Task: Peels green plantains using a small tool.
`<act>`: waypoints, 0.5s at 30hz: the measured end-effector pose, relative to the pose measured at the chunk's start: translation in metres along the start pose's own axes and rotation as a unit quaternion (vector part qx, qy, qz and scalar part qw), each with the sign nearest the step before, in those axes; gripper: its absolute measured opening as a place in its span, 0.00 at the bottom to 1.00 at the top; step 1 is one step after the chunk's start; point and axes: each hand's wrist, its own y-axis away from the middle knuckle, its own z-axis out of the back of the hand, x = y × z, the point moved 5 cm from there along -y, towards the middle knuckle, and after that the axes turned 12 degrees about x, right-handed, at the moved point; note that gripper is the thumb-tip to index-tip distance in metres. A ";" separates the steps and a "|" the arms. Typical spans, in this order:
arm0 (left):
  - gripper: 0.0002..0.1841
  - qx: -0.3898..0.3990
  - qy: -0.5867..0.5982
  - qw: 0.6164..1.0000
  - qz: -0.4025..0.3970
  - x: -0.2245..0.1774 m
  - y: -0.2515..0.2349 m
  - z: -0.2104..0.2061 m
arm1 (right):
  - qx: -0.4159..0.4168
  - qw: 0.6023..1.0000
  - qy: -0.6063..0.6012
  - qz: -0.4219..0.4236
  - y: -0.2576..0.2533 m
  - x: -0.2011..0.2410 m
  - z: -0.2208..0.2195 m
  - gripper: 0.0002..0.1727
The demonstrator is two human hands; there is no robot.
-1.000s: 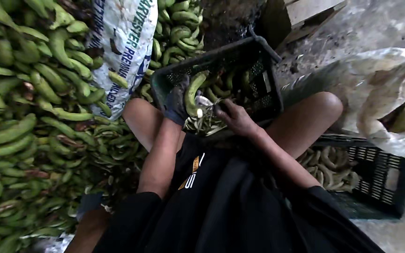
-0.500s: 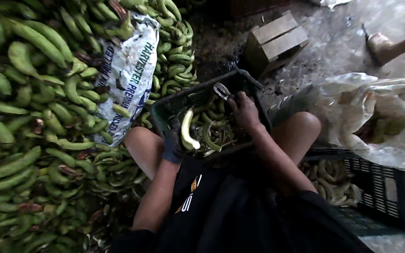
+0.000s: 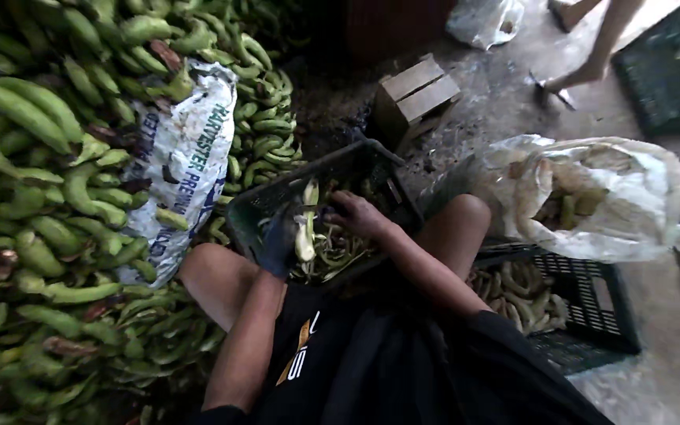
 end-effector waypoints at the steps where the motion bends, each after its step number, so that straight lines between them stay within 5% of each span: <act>1: 0.18 0.030 0.098 0.995 0.000 0.014 0.004 -0.003 | -0.063 0.997 0.035 -0.019 0.000 -0.008 0.012 0.26; 3: 0.18 0.104 0.228 0.968 0.013 0.053 0.007 0.001 | -0.163 0.982 0.051 -0.083 0.002 -0.024 0.035 0.26; 6: 0.21 0.097 0.093 0.991 0.003 0.085 0.000 0.011 | -0.142 0.977 0.017 -0.156 0.005 -0.036 0.043 0.28; 11: 0.22 -0.147 0.037 0.988 0.000 0.017 -0.003 0.015 | -0.013 0.993 -0.105 -0.061 0.016 0.005 -0.006 0.24; 15: 0.22 -0.201 -0.026 0.977 -0.070 -0.022 -0.012 0.028 | 0.024 0.990 -0.137 0.002 0.020 0.032 -0.030 0.21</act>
